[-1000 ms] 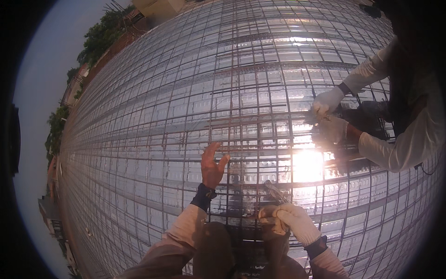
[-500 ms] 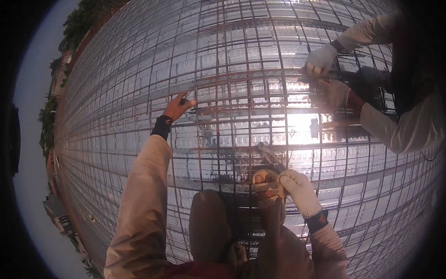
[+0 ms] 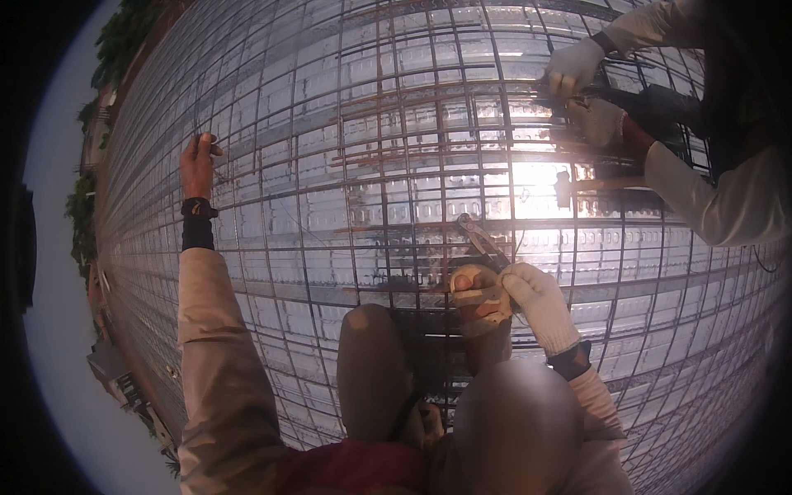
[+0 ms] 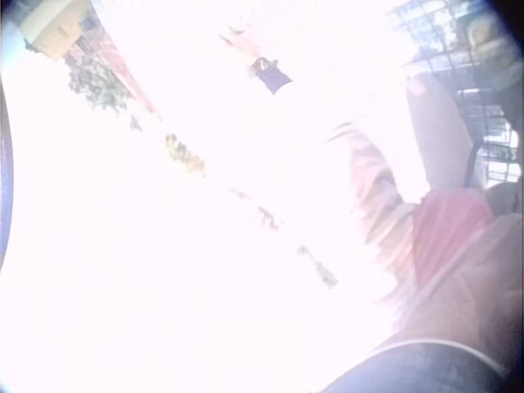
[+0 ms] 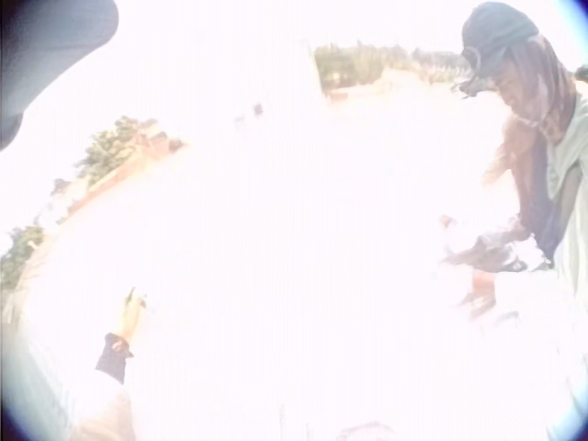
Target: The person uses pliers to twist and secure wire ties on a metal scaffolding grid. They repeatedly reach for ties, position them around intersecting bars, and twist them to fasten the structure.
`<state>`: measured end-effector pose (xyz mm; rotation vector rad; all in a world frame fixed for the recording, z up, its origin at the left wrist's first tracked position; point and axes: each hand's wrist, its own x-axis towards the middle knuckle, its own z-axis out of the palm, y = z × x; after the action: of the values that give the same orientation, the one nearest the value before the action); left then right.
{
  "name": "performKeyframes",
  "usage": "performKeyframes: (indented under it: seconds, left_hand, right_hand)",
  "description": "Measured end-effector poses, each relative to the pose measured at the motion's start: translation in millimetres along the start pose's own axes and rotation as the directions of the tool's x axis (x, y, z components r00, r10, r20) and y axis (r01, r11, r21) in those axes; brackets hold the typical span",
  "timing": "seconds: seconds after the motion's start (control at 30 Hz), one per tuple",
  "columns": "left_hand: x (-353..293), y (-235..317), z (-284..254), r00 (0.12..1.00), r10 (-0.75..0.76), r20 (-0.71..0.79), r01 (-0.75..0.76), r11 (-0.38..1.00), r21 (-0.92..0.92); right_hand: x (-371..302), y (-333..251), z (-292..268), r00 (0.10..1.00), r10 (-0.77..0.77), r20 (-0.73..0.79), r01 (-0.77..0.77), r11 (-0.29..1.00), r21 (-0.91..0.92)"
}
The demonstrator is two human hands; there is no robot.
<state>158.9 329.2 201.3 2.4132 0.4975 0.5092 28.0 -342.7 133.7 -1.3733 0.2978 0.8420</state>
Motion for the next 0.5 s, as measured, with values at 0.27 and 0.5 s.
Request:
performKeyframes:
  seconds: [0.27, 0.5]
  left_hand:
    - [110, -16, -141, 0.842, -0.460, -0.284, 0.340, 0.859, -0.384]
    - [249, 1, -252, 0.968, -0.092, -0.235, 0.155, 0.952, 0.265]
  right_hand:
    - [-1, -4, 5, 0.999, 0.019, -0.031, -0.022, 0.997, -0.072]
    - [12, 3, 23, 0.997, -0.003, 0.077, 0.004, 1.000, -0.011]
